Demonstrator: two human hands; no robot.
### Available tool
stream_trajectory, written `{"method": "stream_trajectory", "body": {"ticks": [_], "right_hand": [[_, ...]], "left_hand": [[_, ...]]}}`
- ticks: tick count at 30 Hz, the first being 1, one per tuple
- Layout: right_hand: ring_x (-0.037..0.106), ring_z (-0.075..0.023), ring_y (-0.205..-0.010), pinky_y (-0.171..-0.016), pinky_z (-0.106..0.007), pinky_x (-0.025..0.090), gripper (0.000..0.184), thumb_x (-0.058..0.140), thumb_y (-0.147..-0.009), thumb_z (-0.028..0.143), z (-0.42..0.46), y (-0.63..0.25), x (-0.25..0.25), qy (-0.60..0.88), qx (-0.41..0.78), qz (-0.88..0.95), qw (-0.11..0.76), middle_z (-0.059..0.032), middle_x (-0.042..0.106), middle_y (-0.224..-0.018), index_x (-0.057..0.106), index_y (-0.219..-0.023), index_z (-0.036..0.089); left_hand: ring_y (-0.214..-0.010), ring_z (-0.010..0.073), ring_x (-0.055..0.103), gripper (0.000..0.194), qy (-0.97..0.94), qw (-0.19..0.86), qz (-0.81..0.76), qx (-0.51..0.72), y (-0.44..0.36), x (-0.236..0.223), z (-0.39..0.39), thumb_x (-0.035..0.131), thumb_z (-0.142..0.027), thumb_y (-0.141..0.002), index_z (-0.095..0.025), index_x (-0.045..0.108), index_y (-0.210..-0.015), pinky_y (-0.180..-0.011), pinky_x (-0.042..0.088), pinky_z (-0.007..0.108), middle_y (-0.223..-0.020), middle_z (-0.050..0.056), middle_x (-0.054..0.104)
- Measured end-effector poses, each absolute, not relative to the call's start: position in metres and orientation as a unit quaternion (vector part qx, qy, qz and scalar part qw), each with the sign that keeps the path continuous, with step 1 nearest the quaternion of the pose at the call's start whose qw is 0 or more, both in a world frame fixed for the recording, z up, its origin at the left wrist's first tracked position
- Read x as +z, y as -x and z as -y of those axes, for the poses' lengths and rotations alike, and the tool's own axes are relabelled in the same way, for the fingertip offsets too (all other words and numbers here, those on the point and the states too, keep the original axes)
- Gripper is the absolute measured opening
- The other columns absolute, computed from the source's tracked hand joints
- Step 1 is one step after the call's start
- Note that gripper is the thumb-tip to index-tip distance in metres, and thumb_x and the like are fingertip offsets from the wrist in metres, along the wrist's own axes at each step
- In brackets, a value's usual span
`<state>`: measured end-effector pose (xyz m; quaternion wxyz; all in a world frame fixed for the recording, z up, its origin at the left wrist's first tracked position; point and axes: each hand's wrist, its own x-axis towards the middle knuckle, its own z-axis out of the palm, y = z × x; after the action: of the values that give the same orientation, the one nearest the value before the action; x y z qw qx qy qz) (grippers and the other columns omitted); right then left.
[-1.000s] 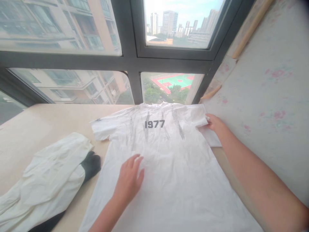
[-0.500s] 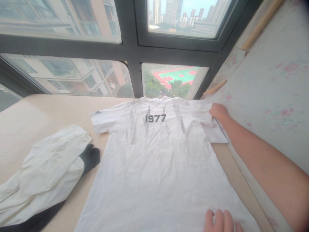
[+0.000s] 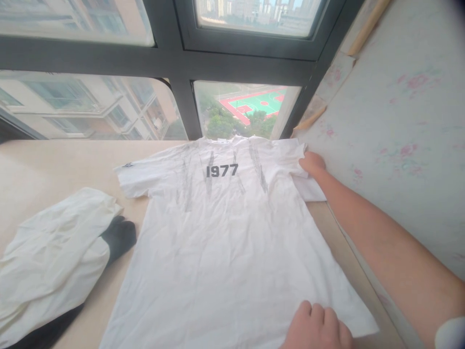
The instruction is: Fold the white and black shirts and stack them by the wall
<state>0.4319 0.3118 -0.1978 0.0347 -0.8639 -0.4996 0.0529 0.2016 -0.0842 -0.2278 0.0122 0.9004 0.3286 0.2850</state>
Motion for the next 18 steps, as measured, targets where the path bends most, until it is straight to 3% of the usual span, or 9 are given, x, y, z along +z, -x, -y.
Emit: {"method": "stream_trajectory", "body": {"ticks": [6,10,12,18], "right_hand": [[0.061,-0.0319,-0.111,-0.089,-0.04,0.048,0.045,0.054,-0.084,0.03,-0.31,-0.43,-0.2,0.858,0.057,0.511,0.002,-0.0228,0.064,-0.118,0.064,-0.122,0.009],[0.061,-0.0333,-0.11,-0.088,-0.041,0.048,0.047,0.052,-0.085,0.035,-0.313,-0.432,-0.204,0.859,0.065,0.507,0.022,-0.0229,0.063,-0.119,0.063,-0.122,0.008],[0.062,-0.0327,-0.108,-0.088,-0.041,0.048,0.046,0.05,-0.086,0.036,-0.316,-0.434,-0.206,0.856,0.065,0.511,0.045,-0.022,0.063,-0.119,0.063,-0.122,0.009],[0.063,-0.0295,-0.103,-0.085,-0.036,0.048,0.045,0.051,-0.086,0.035,-0.329,-0.44,-0.209,0.847,0.08,0.516,0.098,-0.0199,0.066,-0.115,0.062,-0.12,0.009]], "left_hand": [[-0.056,0.0154,0.034,0.029,-0.912,0.009,-0.309,0.27,-0.189,-0.232,0.084,0.056,-0.02,-0.085,-0.018,0.038,-0.062,-0.057,0.009,0.036,-0.06,0.001,0.034],[-0.062,0.0166,0.041,0.01,-0.915,0.032,-0.317,0.249,-0.214,-0.231,0.083,0.052,-0.021,-0.089,-0.017,0.053,-0.081,-0.057,0.016,0.034,-0.069,0.002,0.043],[-0.067,0.018,0.045,0.011,-0.924,0.06,-0.315,0.208,-0.233,-0.23,0.084,0.051,-0.022,-0.091,-0.014,0.057,-0.09,-0.058,0.02,0.033,-0.073,0.004,0.049],[-0.062,0.0167,0.048,0.015,-0.911,0.202,-0.351,0.076,-0.289,-0.243,0.09,0.051,-0.017,-0.089,-0.009,0.063,-0.09,-0.057,0.026,0.03,-0.069,0.009,0.056]]}}
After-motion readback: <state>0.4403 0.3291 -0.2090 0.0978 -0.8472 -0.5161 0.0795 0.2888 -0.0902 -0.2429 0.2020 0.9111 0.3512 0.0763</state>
